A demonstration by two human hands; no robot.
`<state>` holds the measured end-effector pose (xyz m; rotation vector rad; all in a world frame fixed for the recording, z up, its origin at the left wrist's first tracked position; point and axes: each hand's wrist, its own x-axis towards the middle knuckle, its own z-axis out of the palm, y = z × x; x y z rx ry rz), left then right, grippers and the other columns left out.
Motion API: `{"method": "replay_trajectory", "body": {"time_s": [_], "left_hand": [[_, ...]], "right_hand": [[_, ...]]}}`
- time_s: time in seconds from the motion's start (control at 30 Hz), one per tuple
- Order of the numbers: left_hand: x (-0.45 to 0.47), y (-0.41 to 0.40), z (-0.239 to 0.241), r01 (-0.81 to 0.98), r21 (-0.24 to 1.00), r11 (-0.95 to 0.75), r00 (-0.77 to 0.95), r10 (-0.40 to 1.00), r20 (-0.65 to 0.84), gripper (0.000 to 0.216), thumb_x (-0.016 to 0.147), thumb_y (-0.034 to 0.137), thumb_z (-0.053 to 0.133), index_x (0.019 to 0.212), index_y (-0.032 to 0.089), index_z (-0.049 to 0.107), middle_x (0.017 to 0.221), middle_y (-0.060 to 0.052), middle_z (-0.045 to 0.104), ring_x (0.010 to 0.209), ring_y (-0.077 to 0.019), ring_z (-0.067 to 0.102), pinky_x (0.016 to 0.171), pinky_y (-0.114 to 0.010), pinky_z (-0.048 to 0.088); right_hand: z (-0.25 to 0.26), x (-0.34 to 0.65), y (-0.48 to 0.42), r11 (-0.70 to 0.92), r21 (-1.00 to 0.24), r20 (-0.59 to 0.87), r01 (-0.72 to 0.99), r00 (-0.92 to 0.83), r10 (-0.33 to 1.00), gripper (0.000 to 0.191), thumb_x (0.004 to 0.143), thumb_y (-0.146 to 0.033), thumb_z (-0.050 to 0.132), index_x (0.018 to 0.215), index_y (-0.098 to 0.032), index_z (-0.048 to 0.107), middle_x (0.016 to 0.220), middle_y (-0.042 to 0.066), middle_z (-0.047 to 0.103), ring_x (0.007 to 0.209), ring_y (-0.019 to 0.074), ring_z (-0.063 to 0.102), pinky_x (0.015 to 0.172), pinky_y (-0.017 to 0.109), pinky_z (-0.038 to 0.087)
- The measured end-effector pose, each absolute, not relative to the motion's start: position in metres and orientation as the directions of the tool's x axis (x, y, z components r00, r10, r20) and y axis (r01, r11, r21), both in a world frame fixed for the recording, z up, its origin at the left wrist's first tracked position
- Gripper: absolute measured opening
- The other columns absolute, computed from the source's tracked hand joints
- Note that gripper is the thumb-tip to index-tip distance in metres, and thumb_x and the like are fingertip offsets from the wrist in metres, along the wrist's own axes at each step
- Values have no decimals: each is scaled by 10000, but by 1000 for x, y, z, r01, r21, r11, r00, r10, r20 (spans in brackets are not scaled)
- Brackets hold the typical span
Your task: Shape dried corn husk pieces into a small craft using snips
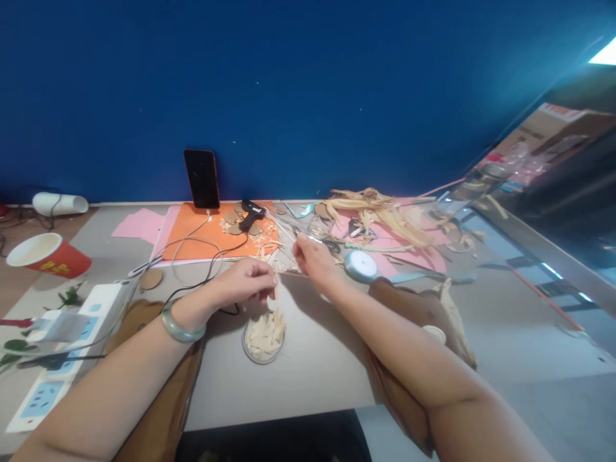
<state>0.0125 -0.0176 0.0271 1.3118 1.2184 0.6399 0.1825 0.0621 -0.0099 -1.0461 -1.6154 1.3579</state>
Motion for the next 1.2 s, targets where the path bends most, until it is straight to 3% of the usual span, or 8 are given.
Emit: {"method": "replay_trajectory", "body": {"time_s": [0.17, 0.33, 0.43, 0.63, 0.77, 0.9, 1.03, 1.2], "left_hand": [[8, -21, 22, 573, 819, 7, 474, 813, -338, 189, 721, 217, 517, 549, 160, 573, 479, 26, 545, 476, -98, 489, 470, -200, 317], [6, -23, 21, 660, 748, -62, 501, 778, -378, 160, 695, 225, 544, 551, 159, 570, 500, 36, 525, 490, -90, 440, 464, -210, 265], [9, -25, 27, 698, 713, -68, 497, 762, -414, 172, 686, 252, 574, 542, 162, 551, 497, 47, 488, 486, -84, 400, 450, -220, 233], [12, -25, 24, 736, 674, -60, 460, 775, -433, 196, 665, 316, 643, 558, 169, 569, 506, 53, 492, 499, -86, 403, 450, -219, 245], [10, -22, 19, 719, 694, -42, 420, 822, -385, 257, 655, 369, 684, 542, 167, 570, 510, 47, 520, 511, -90, 430, 458, -216, 267], [9, -19, 14, 620, 784, 30, 334, 894, -298, 261, 662, 374, 707, 567, 160, 591, 529, 36, 555, 520, -92, 474, 479, -205, 327], [10, -12, 8, 291, 940, 177, 56, 978, -201, 291, 701, 400, 706, 843, 149, 677, 707, -9, 656, 543, -107, 557, 515, -226, 430], [10, -9, 14, 11, 989, 149, -149, 978, -146, 391, 667, 408, 766, 944, 143, 689, 712, -10, 658, 506, -83, 533, 463, -206, 393]], "right_hand": [[-12, 198, 97, 324, -818, 176, 476, -329, 928, 274, 759, -418, 664, 680, -162, 609, 563, -25, 483, 559, 120, 423, 557, 252, 313], [-27, 184, 98, 420, -476, 92, 773, -431, 898, 214, 851, -314, 554, 896, -191, 723, 805, 62, 708, 726, 189, 589, 630, 268, 356], [-30, 172, 95, 428, -326, 51, 843, -436, 898, 264, 891, -367, 516, 997, -242, 722, 925, 77, 735, 828, 218, 629, 663, 278, 374], [-32, 163, 97, 406, -260, 38, 876, -411, 911, 277, 909, -374, 485, 1004, -243, 711, 945, 91, 734, 874, 238, 640, 672, 293, 385], [-36, 164, 98, 374, -321, 55, 870, -377, 925, 222, 876, -318, 514, 938, -215, 701, 894, 87, 719, 831, 228, 619, 658, 287, 373], [-32, 169, 96, 382, -568, 158, 729, -359, 920, 158, 821, -270, 547, 843, -176, 672, 735, 42, 652, 688, 177, 543, 619, 267, 352], [-18, 177, 81, 337, -875, 187, 347, -401, 897, 158, 781, -310, 602, 770, -154, 624, 638, -14, 544, 600, 120, 443, 599, 243, 358], [-3, 180, 56, 173, -973, 67, 154, -529, 846, 277, 792, -426, 631, 755, -155, 595, 624, -31, 482, 568, 94, 371, 560, 235, 333]]}}
